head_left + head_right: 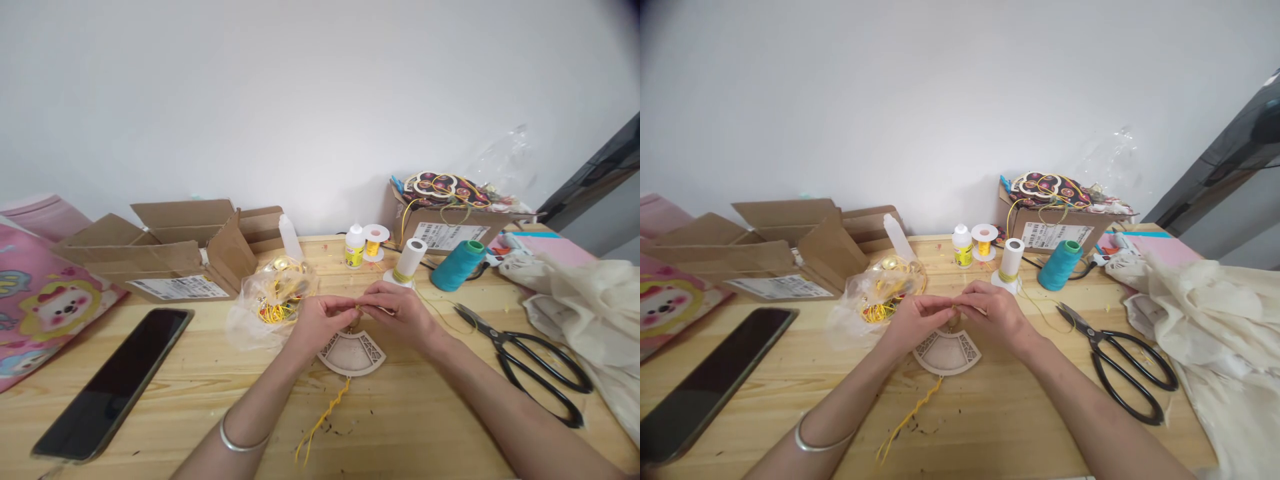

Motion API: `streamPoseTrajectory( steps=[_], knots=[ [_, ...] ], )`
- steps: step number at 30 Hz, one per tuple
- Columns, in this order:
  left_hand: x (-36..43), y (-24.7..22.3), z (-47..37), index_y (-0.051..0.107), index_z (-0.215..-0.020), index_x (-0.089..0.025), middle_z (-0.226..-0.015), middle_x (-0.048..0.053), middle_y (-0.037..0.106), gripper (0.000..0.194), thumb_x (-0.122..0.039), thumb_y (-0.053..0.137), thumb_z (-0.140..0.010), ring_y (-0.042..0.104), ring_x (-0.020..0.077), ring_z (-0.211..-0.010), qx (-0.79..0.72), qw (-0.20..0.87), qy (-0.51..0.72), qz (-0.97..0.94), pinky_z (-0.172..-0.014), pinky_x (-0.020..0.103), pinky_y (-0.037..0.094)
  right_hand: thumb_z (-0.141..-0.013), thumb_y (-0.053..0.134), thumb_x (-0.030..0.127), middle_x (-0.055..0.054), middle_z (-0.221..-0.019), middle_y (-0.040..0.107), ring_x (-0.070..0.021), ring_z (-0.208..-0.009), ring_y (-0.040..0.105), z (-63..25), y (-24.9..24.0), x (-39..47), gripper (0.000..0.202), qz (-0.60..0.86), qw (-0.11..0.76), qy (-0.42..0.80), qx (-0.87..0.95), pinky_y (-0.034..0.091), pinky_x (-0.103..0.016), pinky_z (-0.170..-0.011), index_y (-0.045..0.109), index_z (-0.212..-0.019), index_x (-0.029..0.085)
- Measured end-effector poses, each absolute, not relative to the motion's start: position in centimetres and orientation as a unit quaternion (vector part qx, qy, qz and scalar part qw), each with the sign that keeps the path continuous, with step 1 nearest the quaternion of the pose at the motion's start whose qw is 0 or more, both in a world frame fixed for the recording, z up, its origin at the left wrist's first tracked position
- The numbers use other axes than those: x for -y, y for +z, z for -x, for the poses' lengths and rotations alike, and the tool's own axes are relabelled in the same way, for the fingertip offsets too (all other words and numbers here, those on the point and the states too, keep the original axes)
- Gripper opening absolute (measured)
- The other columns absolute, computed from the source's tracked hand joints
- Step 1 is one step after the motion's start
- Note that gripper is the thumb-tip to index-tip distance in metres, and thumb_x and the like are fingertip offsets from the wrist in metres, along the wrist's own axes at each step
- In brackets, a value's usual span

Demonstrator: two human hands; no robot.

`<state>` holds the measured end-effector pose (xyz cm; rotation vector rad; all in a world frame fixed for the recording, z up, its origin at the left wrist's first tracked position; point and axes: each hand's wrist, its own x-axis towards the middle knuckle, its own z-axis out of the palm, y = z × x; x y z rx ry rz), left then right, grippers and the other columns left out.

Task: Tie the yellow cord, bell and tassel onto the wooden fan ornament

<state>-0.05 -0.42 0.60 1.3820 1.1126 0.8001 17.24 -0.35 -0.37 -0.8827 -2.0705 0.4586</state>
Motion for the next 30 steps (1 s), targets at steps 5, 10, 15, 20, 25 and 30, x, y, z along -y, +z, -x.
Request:
streamPoseTrajectory(
  steps=[5, 10, 15, 20, 25, 30],
  knots=[
    [0.3, 0.4, 0.2, 0.068, -0.091, -0.014, -0.087, 0.006, 0.07, 0.028, -0.026, 0.061, -0.067, 0.063, 0.0179, -0.076, -0.448, 0.573, 0.328, -0.603, -0.071, 0.028, 0.049, -0.082, 0.048, 0.02, -0.006, -0.078, 0.061, -0.0119, -0.068, 0.057, -17.3, -0.5, 0.4, 0.02, 0.352, 0.398, 0.164, 0.831, 0.046, -0.023, -0.058, 0.065, -0.092, 0.02],
    [0.3, 0.1, 0.4, 0.068, -0.092, -0.014, -0.087, 0.006, 0.07, 0.03, -0.029, 0.063, -0.066, 0.063, 0.0184, -0.076, -0.443, 0.579, 0.319, -0.606, -0.07, 0.028, 0.05, -0.082, 0.048, 0.021, -0.006, -0.079, 0.061, -0.0116, -0.068, 0.056, -17.5, 0.0, 0.6, 0.019, 0.362, 0.356, 0.127, 0.852, 0.044, -0.022, -0.057, 0.065, -0.091, 0.021],
    [0.3, 0.3, 0.5, 0.069, -0.089, -0.015, -0.083, 0.005, 0.07, 0.027, -0.028, 0.063, -0.066, 0.063, 0.0168, -0.072, -0.444, 0.592, 0.293, -0.605, -0.067, 0.026, 0.048, -0.083, 0.048, 0.024, -0.005, -0.081, 0.061, -0.0115, -0.069, 0.055, -17.8, 0.7, 0.8, 0.02, 0.372, 0.292, 0.099, 0.875, 0.041, -0.021, -0.057, 0.065, -0.095, 0.023],
    [0.3, 0.4, 0.6, 0.069, -0.086, -0.014, -0.08, 0.007, 0.07, 0.025, -0.026, 0.063, -0.066, 0.062, 0.0155, -0.069, -0.442, 0.607, 0.279, -0.599, -0.064, 0.025, 0.047, -0.084, 0.047, 0.024, -0.005, -0.08, 0.062, -0.0121, -0.069, 0.055, -17.9, 0.8, 0.7, 0.021, 0.357, 0.299, 0.103, 0.879, 0.041, -0.022, -0.056, 0.064, -0.095, 0.022],
    [0.3, 0.4, 0.5, 0.068, -0.086, -0.012, -0.08, 0.008, 0.07, 0.025, -0.025, 0.064, -0.065, 0.061, 0.0145, -0.067, -0.442, 0.615, 0.278, -0.59, -0.062, 0.024, 0.046, -0.082, 0.049, 0.021, -0.005, -0.079, 0.063, -0.0119, -0.071, 0.056, -17.7, 0.8, 0.6, 0.018, 0.361, 0.324, 0.169, 0.858, 0.042, -0.022, -0.06, 0.063, -0.092, 0.019],
    [0.2, 0.3, 0.5, 0.068, -0.084, -0.012, -0.076, 0.007, 0.07, 0.026, -0.026, 0.066, -0.062, 0.06, 0.0138, -0.065, -0.458, 0.612, 0.29, -0.576, -0.06, 0.023, 0.045, -0.076, 0.056, 0.02, -0.001, -0.075, 0.065, -0.0104, -0.065, 0.057, -17.6, 1.2, 0.8, 0.009, 0.424, 0.324, 0.245, 0.809, 0.042, -0.02, -0.058, 0.061, -0.083, 0.018]
  ],
)
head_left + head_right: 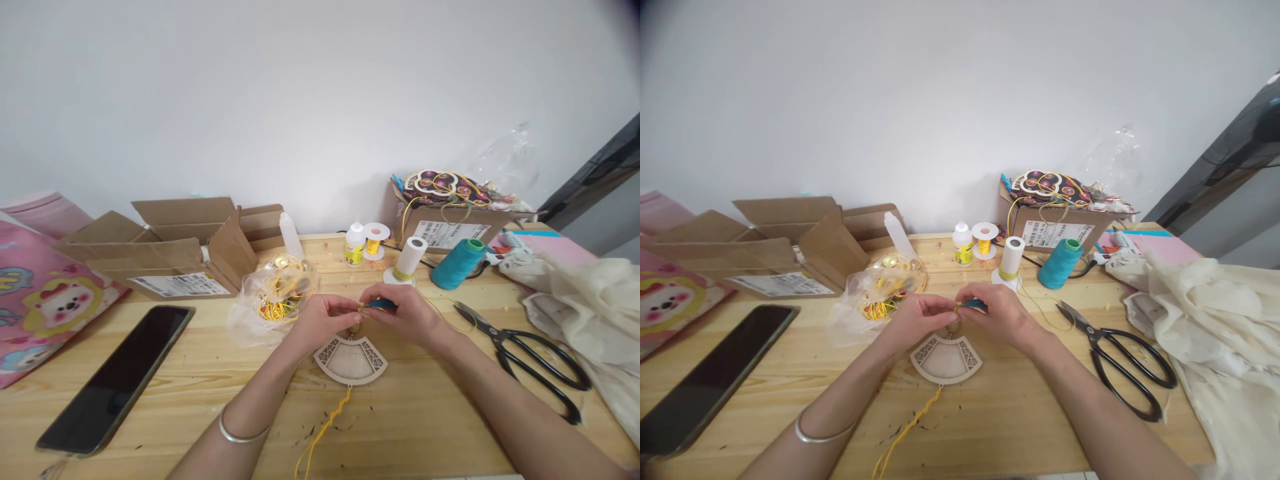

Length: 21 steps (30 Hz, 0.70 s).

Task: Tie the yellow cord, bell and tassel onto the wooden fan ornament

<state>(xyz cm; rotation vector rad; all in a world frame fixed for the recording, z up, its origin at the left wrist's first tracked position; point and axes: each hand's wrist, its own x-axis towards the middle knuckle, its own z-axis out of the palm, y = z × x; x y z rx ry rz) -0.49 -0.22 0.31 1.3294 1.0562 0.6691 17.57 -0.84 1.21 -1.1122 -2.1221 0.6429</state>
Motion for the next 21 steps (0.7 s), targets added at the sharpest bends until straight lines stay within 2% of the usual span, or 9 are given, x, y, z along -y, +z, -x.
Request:
streamPoseTrajectory(
  steps=[15, 21],
  knots=[
    [0.27, 0.39, 0.53, 0.069, -0.084, -0.012, -0.076, 0.006, 0.069, 0.026, -0.025, 0.066, -0.061, 0.059, 0.0124, -0.062, -0.45, 0.623, 0.296, -0.567, -0.057, 0.021, 0.045, -0.081, 0.051, 0.022, -0.004, -0.075, 0.064, -0.0111, -0.067, 0.057, -17.66, 0.89, 0.81, 0.014, 0.367, 0.323, 0.226, 0.842, 0.041, -0.021, -0.059, 0.064, -0.085, 0.018],
    [0.18, 0.41, 0.62, 0.069, -0.083, -0.013, -0.075, 0.005, 0.07, 0.023, -0.024, 0.065, -0.063, 0.059, 0.0116, -0.063, -0.446, 0.608, 0.286, -0.591, -0.059, 0.021, 0.045, -0.081, 0.049, 0.019, -0.004, -0.075, 0.065, -0.0119, -0.068, 0.058, -17.61, 0.78, 0.72, 0.015, 0.358, 0.313, 0.158, 0.866, 0.042, -0.021, -0.059, 0.064, -0.085, 0.018]
  ],
)
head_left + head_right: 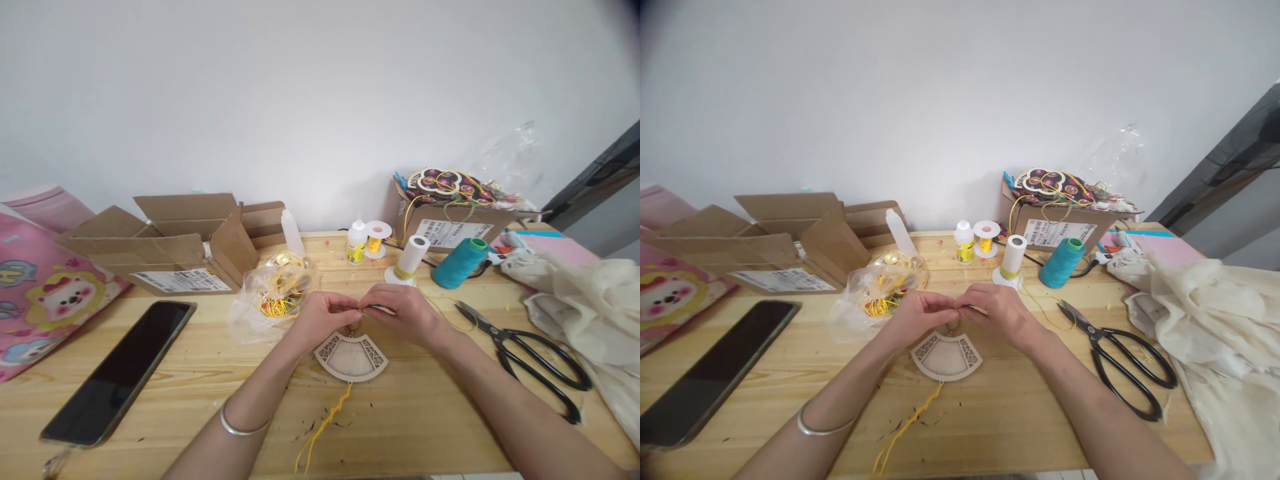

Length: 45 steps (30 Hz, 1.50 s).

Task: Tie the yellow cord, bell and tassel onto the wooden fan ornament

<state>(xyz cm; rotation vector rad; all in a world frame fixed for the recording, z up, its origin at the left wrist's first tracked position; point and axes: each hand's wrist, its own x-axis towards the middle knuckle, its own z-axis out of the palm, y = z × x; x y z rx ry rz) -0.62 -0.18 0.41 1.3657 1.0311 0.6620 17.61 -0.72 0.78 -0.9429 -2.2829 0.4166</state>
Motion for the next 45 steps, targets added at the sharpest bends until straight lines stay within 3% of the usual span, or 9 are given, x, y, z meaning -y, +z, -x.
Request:
streamPoseTrajectory(
  steps=[18, 45],
  knots=[
    [0.2, 0.2, 0.5, 0.068, -0.09, -0.014, -0.081, 0.007, 0.07, 0.031, -0.027, 0.067, -0.063, 0.062, 0.0158, -0.07, -0.43, 0.616, 0.296, -0.59, -0.063, 0.025, 0.048, -0.079, 0.051, 0.019, -0.004, -0.073, 0.066, -0.0121, -0.065, 0.058, -17.5, 0.7, 0.8, 0.013, 0.386, 0.305, 0.125, 0.862, 0.042, -0.021, -0.057, 0.064, -0.082, 0.018],
    [0.3, -0.3, -0.2, 0.062, -0.072, -0.012, -0.063, 0.002, 0.065, 0.013, -0.022, 0.063, -0.063, 0.057, 0.0094, -0.054, -0.474, 0.583, 0.352, -0.558, -0.051, 0.019, 0.044, -0.072, 0.056, 0.016, -0.003, -0.073, 0.068, -0.0129, -0.065, 0.061, -16.6, 1.0, 1.0, 0.013, 0.47, 0.343, 0.3, 0.756, 0.046, -0.023, -0.06, 0.067, -0.077, 0.016]
  ],
)
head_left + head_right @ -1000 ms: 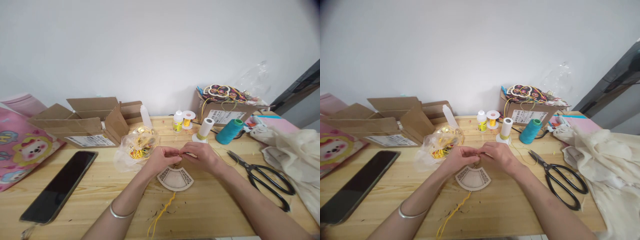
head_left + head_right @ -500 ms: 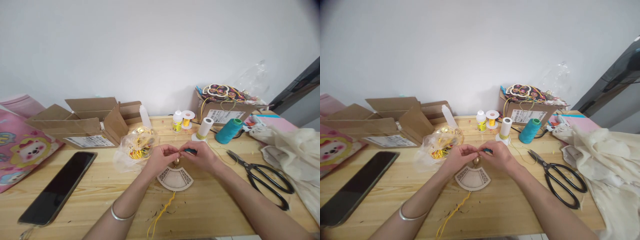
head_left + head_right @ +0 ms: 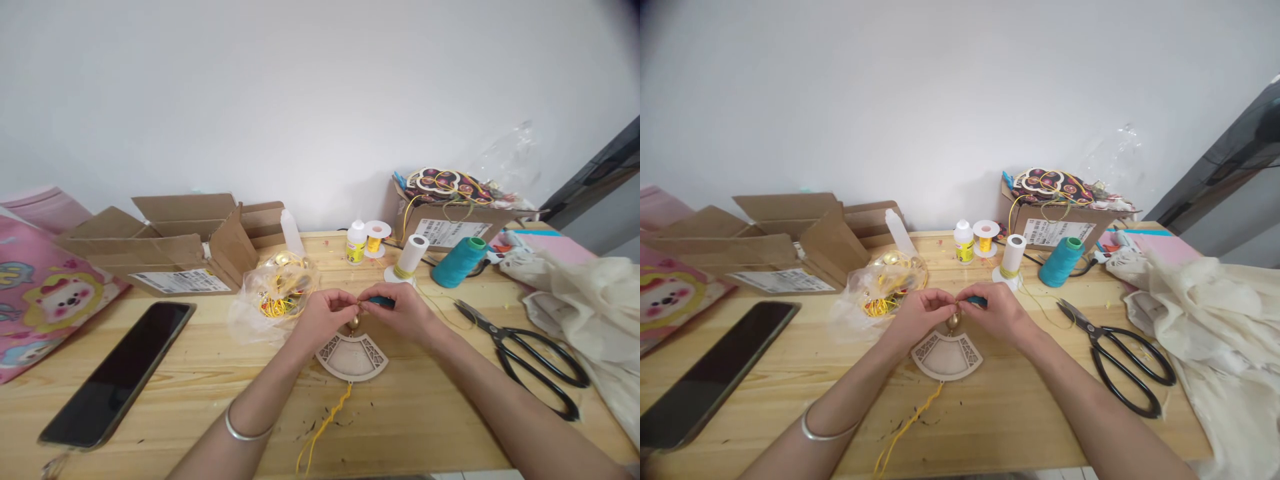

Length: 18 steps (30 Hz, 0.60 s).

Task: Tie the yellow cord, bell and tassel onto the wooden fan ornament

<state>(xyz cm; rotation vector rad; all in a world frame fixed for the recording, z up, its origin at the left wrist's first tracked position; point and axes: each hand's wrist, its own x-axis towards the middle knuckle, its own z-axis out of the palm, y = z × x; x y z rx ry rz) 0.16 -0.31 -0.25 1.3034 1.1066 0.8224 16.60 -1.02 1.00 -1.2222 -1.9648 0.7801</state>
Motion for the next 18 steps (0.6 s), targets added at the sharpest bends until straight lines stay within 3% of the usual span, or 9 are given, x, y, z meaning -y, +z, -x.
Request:
streamPoseTrajectory(
  steps=[18],
  knots=[
    [0.34, -0.23, -0.08, 0.061, -0.074, -0.012, -0.064, 0.002, 0.064, 0.016, -0.024, 0.064, -0.064, 0.056, 0.0095, -0.055, -0.455, 0.604, 0.349, -0.554, -0.053, 0.02, 0.044, -0.074, 0.054, 0.021, -0.002, -0.072, 0.069, -0.0135, -0.064, 0.061, -16.72, 1.02, 0.92, 0.014, 0.48, 0.346, 0.338, 0.732, 0.047, -0.023, -0.059, 0.067, -0.076, 0.016]
  ],
)
